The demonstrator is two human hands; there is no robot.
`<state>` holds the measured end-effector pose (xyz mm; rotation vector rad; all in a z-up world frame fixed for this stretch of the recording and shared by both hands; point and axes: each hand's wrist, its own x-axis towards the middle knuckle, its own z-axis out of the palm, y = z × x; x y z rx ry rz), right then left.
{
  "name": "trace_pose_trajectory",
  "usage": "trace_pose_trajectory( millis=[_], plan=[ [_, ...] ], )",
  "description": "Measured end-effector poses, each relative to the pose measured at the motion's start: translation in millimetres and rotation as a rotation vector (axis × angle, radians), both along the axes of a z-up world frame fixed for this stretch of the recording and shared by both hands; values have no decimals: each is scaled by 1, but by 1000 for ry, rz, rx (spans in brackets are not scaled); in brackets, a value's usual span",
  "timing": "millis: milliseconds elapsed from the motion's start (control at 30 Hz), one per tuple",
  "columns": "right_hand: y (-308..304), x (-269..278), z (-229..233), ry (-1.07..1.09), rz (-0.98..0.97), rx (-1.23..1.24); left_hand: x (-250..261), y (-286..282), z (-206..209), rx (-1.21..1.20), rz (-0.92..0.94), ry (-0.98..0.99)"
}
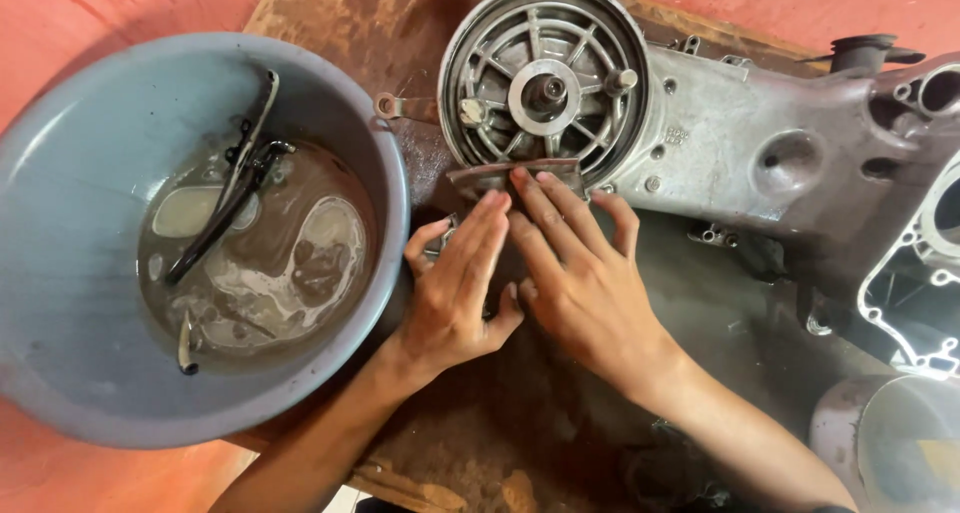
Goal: The person cleans a circular metal engine component using a small metal scraper and a cloth. They scrape the surface and wipe away residue, occasionally dipping the scraper into a nearby basin of liquid. The person also handles a small curved metal piece, cleaning it before placing it on the table.
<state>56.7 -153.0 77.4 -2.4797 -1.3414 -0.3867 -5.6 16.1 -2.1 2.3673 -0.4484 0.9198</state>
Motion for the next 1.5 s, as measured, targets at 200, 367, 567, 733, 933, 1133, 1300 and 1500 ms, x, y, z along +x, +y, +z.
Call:
trace_pose_trajectory(
  millis=[200,367,567,733,933,1133,1300,1500],
  plan=[
    [-18,14,13,-22,-38,59,18,-23,27,164,240,95],
    [-26,17,23,-111,4,-3,29,-23,47,237,281,188],
    [-39,28,31,19,90,23,22,-12,46,231,184,166],
    [-71,49,46,-98,-124,28,14,-14,50,354,366,139],
    [-91,89,28,192,-75,189,11,-26,55,260,375,238],
    [-73,99,2,203,64,131,35,-16,49,118,426,299],
    [-68,98,5,251,-1,95,54,-3,39,-87,311,100],
    [-68,99,1,242,0,105,38,-13,46,22,302,192]
  ],
)
